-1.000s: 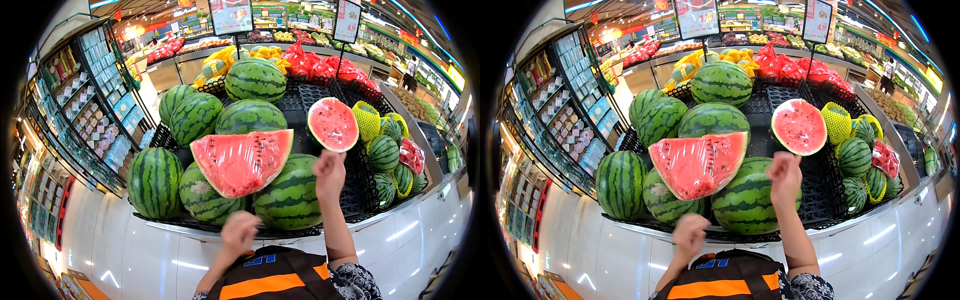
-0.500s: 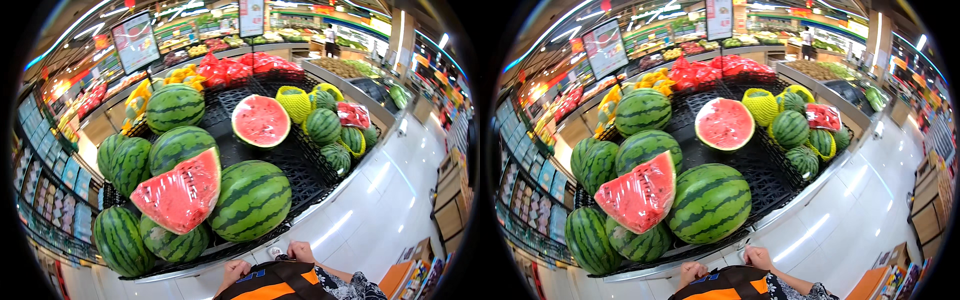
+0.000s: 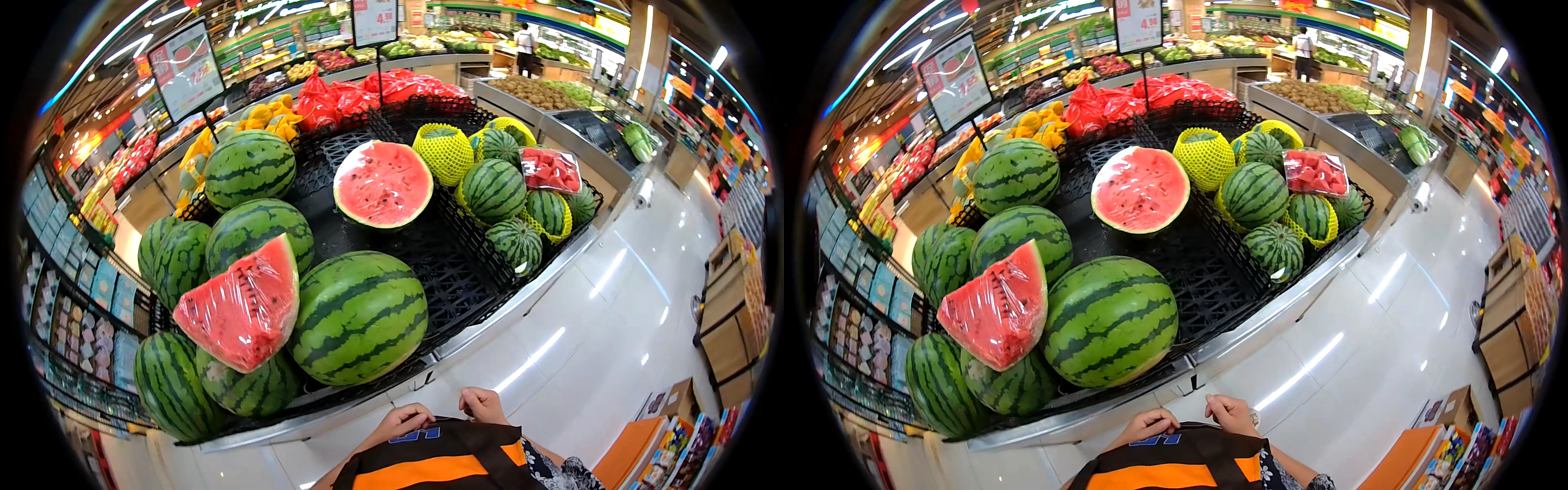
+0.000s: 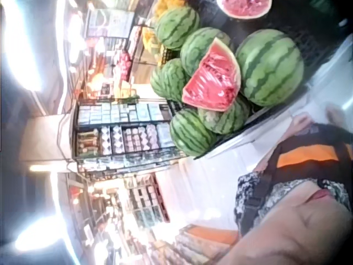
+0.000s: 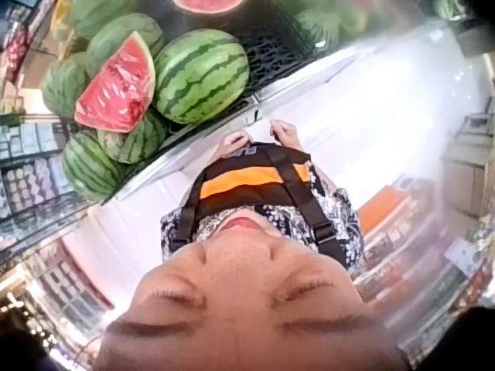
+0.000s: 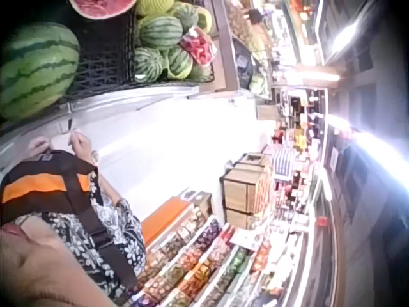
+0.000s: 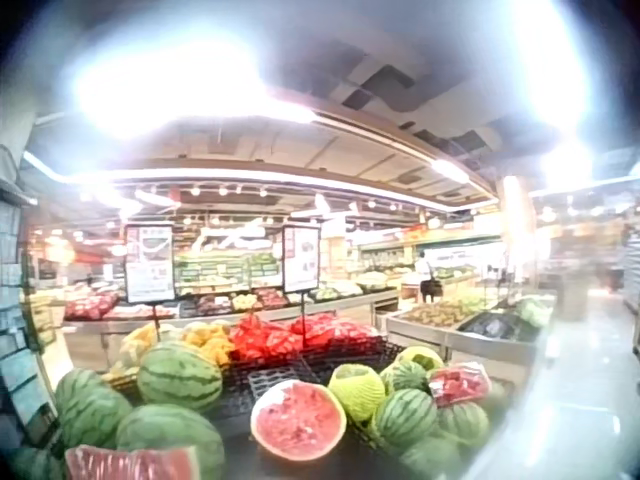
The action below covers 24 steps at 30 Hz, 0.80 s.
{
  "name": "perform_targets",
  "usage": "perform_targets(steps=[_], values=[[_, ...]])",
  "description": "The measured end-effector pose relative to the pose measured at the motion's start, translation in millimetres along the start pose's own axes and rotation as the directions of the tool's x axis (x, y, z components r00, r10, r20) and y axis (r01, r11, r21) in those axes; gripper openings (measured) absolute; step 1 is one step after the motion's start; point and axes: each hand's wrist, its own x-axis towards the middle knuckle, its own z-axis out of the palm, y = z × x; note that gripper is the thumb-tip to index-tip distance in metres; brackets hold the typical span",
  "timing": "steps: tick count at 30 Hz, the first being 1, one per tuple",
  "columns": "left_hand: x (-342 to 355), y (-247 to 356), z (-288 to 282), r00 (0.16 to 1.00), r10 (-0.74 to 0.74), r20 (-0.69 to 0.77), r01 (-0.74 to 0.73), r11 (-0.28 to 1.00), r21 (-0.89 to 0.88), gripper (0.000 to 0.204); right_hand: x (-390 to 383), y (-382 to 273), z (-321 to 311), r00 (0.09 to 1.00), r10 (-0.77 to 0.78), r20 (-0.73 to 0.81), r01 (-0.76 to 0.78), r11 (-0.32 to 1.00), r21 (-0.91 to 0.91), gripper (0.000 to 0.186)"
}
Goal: The person rearranges cut watermelon pieces on a display, moves empty crates in a vegetable section, and handles a root vegetable from a bin.
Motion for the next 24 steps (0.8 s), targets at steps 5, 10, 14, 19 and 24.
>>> perform_targets(steps=[5, 10, 14, 19, 24], values=[[44, 4, 53, 0.994, -0.096, 0.056, 0.079, 0.964, 0.253, 0.022, 1, -2, -61, 0.996, 0.031, -0.084, -0.024, 0.997, 0.079, 0.035], [98, 9, 98, 0.97, -0.138, 0.2, 0.059, 0.933, 0.354, 0.03, 5, 17, -146, 0.982, 0.165, -0.09, -0.142, 0.966, 0.218, 0.035], [141, -26, 114, 0.904, -0.185, 0.386, 0.049, 0.94, 0.337, 0.031, 1, 36, -202, 0.972, 0.227, -0.066, -0.226, 0.974, 0.017, 0.032], [184, -41, 148, 0.853, -0.144, 0.501, -0.021, 0.951, 0.309, 0.03, -13, 50, -258, 0.976, 0.162, -0.145, -0.199, 0.937, -0.289, 0.028], [235, -61, 171, 0.746, -0.268, 0.61, 0.064, 0.94, 0.335, 0.031, -31, 48, -301, 0.937, 0.21, -0.28, -0.286, 0.92, -0.267, 0.027]])
